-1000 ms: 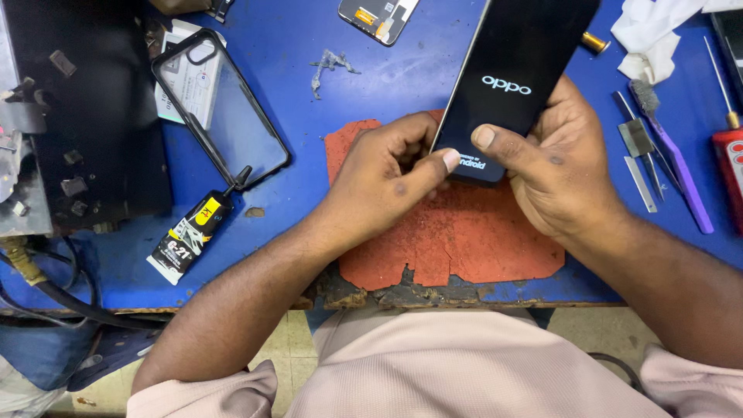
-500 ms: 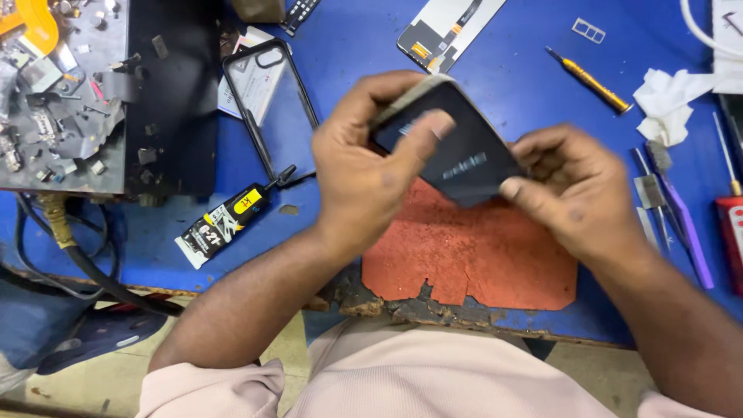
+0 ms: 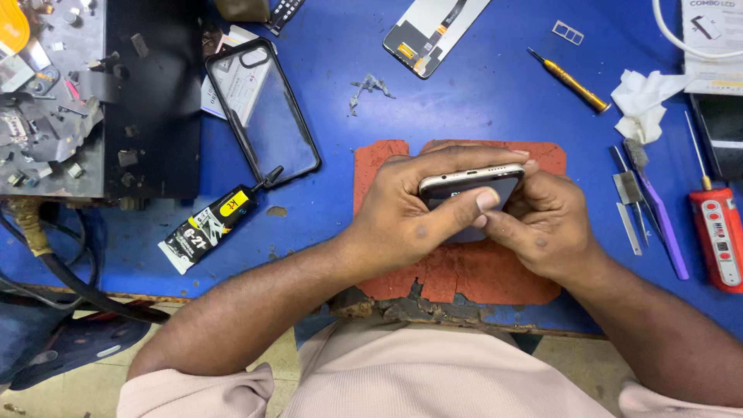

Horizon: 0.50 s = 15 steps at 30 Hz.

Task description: The person reassembles a disassembled smartphone by aligning the back cover with the main body and pressing the edges to secure it. They then power on the device and interact with the touchscreen to verify functionality.

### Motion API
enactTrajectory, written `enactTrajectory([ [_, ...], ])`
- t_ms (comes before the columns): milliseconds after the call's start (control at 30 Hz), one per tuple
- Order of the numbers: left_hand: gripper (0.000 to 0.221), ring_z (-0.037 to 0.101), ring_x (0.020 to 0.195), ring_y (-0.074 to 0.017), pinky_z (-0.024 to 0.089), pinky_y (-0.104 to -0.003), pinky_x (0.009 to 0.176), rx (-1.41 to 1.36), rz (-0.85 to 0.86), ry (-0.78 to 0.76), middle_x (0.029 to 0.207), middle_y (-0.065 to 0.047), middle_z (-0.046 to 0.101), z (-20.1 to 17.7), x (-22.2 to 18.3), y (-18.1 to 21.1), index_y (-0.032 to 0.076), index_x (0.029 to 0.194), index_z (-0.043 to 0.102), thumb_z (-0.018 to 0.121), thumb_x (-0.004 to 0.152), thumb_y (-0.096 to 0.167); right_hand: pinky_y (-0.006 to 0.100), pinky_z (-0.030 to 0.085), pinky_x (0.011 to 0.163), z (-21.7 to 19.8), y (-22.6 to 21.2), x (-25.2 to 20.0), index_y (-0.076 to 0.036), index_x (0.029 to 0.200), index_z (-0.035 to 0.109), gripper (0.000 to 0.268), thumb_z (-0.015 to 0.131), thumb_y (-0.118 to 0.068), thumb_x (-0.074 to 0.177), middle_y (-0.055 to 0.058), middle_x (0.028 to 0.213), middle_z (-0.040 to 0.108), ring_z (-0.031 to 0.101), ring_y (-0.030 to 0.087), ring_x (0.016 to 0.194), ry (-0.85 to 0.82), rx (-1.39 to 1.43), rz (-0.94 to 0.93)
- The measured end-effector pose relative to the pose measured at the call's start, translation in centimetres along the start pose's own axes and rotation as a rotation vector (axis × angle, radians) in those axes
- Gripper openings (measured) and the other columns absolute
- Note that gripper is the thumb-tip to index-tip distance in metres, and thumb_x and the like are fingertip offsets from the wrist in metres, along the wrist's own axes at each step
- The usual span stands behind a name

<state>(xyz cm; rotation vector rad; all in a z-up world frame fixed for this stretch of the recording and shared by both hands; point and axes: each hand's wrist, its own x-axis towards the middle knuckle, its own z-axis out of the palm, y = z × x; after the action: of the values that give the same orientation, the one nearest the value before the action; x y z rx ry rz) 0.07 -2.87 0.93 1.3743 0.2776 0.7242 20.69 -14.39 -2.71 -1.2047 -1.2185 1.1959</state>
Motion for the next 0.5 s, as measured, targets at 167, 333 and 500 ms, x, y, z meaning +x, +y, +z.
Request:
enactTrajectory([
  [167, 0.026, 0.071, 0.116, -0.0144, 0.06, -0.03, 0.105, 0.067, -0.006, 0.011, 0.125, -0.008, 0.072, 0.2, -0.1, -0.2, 0.008, 0.133, 0.068, 0.067, 0.108, 0.013, 0.028, 0.061, 0.091, 0.4, -0.4, 0.3, 0.003, 0.124, 0.062, 0.024, 0.066, -0.001, 0.101, 0.008, 0.111, 0.071, 0.071, 0.012, 0.104, -0.021, 0.054, -0.024],
  [333, 0.025, 0.07, 0.116, -0.015, 0.06, -0.03, 0.105, 0.082, 0.013, -0.001, 0.122, -0.008, 0.071, 0.1, -0.1, 0.0, 0.008, 0.134, 0.067, 0.067, 0.109, 0.012, 0.027, 0.06, 0.09, 0.8, -0.9, 0.4, 0.003, 0.124, 0.063, 0.022, 0.066, 0.001, 0.102, 0.007, 0.111, 0.07, 0.068, 0.012, 0.103, -0.047, 0.129, -0.016],
  [500, 0.029, 0.069, 0.117, -0.0138, 0.06, -0.028, 0.103, 0.074, -0.01, -0.014, 0.125, -0.009, 0.07, -0.1, -0.2, 0.8, 0.008, 0.138, 0.066, 0.067, 0.109, 0.009, 0.024, 0.058, 0.081, -0.4, -2.3, 0.8, 0.001, 0.112, 0.065, 0.018, 0.074, -0.004, 0.097, 0.008, 0.098, 0.071, 0.067, 0.01, 0.09, 0.023, -0.231, -0.115],
])
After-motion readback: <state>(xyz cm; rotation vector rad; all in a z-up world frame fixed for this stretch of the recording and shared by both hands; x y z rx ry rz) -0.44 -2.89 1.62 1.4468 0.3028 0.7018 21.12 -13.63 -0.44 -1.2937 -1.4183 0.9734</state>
